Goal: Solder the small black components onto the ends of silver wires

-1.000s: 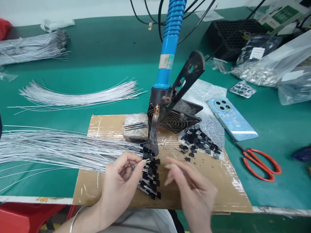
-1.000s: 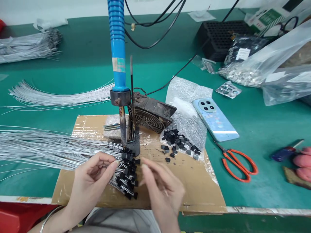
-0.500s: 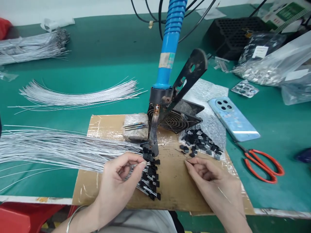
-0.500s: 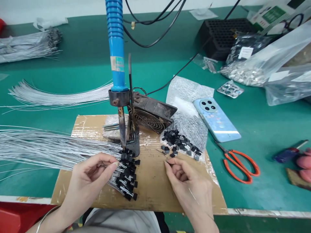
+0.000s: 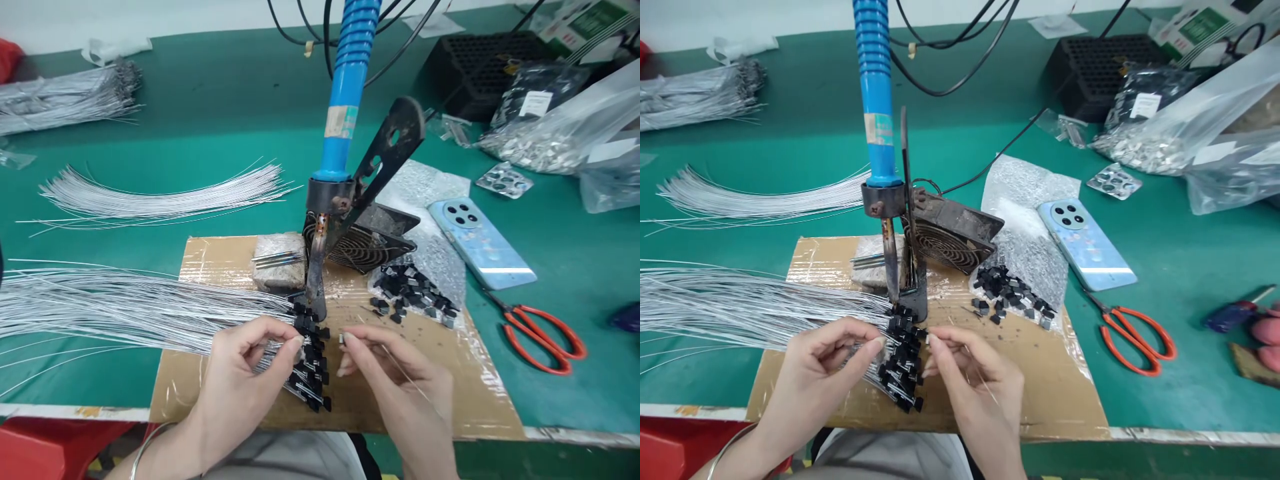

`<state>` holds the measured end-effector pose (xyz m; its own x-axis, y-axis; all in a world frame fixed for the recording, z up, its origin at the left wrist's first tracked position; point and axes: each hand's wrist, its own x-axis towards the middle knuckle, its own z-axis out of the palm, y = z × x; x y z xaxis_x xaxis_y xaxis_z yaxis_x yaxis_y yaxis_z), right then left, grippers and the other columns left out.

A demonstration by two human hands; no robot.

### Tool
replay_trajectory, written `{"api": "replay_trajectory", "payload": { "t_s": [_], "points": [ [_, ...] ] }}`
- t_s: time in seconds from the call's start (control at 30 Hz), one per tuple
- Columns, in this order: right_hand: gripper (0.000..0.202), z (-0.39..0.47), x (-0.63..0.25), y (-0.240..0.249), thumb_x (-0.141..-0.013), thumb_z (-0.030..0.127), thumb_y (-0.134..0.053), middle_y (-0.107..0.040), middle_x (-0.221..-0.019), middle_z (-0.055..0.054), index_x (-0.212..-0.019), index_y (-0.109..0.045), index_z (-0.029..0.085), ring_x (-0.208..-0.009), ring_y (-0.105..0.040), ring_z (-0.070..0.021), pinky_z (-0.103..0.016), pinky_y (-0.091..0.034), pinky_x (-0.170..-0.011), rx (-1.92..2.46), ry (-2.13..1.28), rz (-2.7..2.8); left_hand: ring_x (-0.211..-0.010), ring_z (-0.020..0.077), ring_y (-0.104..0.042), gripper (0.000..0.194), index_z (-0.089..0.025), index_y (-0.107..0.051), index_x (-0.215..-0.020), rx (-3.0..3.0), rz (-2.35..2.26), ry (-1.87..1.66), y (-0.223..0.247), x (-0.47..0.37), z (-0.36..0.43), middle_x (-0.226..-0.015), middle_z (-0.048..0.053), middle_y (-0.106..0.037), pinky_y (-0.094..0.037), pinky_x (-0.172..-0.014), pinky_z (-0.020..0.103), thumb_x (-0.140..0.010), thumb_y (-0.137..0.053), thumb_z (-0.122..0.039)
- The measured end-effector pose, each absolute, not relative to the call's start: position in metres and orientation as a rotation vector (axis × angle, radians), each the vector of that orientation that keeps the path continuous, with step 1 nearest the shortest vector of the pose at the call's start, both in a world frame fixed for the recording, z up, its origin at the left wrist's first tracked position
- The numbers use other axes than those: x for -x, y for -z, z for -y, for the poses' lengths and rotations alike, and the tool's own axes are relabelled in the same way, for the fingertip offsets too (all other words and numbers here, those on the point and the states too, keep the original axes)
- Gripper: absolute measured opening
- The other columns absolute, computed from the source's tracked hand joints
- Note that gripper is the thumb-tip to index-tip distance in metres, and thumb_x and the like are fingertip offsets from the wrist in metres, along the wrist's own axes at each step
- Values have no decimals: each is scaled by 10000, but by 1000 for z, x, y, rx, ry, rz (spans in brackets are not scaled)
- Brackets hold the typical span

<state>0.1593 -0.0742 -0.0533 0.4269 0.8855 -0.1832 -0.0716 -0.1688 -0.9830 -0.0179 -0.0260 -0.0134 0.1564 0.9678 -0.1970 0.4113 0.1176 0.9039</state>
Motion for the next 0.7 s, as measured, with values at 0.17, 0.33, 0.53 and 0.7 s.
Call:
{"api": "replay_trajectory", "payload": {
  "t_s": [0.17,0.33,0.53,0.7],
  "points": [
    [62,70,-137,37,-858,305,-818,-726,-629,18,-890,-845,259,-543,-676,-116,-184,-598,-559,1423,-1244,625,-664,148,-674,154,-182,-755,-803,-1440,-1354,-681,8,20,24,-789,49,-789,-495,-559,226,-902,-652,-240],
    [115,69,-133,37,-854,347,-822,-709,-606,14,-877,-838,236,-495,-646,-124,-210,-575,-512,1408,-1334,635,-744,146,-716,142,-181,-742,-783,-1365,-1264,-692,3,20,20,-827,39,-795,-540,-657,220,-900,-661,-186],
    [161,68,-132,37,-833,376,-842,-698,-571,5,-868,-848,219,-465,-644,-142,-237,-579,-481,1411,-1337,620,-778,142,-731,140,-185,-723,-780,-1304,-1227,-691,5,21,20,-845,35,-788,-552,-701,215,-903,-661,-163],
    [132,68,-130,37,-836,357,-837,-685,-556,16,-865,-853,228,-461,-628,-123,-219,-576,-488,1389,-1359,579,-791,135,-722,136,-191,-712,-789,-1269,-1216,-684,7,23,18,-854,26,-784,-546,-720,213,-911,-661,-158]
  ]
}}
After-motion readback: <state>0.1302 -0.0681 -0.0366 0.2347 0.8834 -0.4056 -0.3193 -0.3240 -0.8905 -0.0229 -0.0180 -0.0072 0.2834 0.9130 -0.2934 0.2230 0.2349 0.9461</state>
